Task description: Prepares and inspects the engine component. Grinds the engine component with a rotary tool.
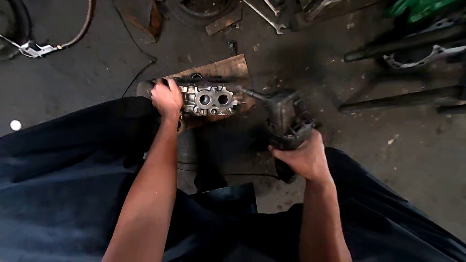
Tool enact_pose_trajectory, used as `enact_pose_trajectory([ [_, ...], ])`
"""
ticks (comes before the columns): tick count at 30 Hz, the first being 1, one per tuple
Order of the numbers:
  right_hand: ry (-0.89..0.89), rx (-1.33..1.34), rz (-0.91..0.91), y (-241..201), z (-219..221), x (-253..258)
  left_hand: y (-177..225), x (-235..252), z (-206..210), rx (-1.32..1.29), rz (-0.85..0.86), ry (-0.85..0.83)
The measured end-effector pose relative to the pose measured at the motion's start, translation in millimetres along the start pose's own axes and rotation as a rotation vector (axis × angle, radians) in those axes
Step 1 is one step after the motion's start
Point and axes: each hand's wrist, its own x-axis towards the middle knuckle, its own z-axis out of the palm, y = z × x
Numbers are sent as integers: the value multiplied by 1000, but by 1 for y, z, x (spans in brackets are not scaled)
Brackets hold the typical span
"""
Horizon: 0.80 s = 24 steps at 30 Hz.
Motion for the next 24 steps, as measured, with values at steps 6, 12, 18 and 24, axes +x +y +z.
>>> enact_pose_trajectory([
  [6, -164, -276, 99, -18, 35, 7, 4, 3, -3, -19, -31, -35],
  [12, -203, -447, 188, -37, 57, 11, 2, 2, -7, -28, -24, -75],
  [18, -196, -563, 198, -42, 74, 17, 0, 2, -8, -41, -35, -98],
  [24, -168, -579, 144, -46, 75, 11, -5, 1, -8, -47, -15, -109],
])
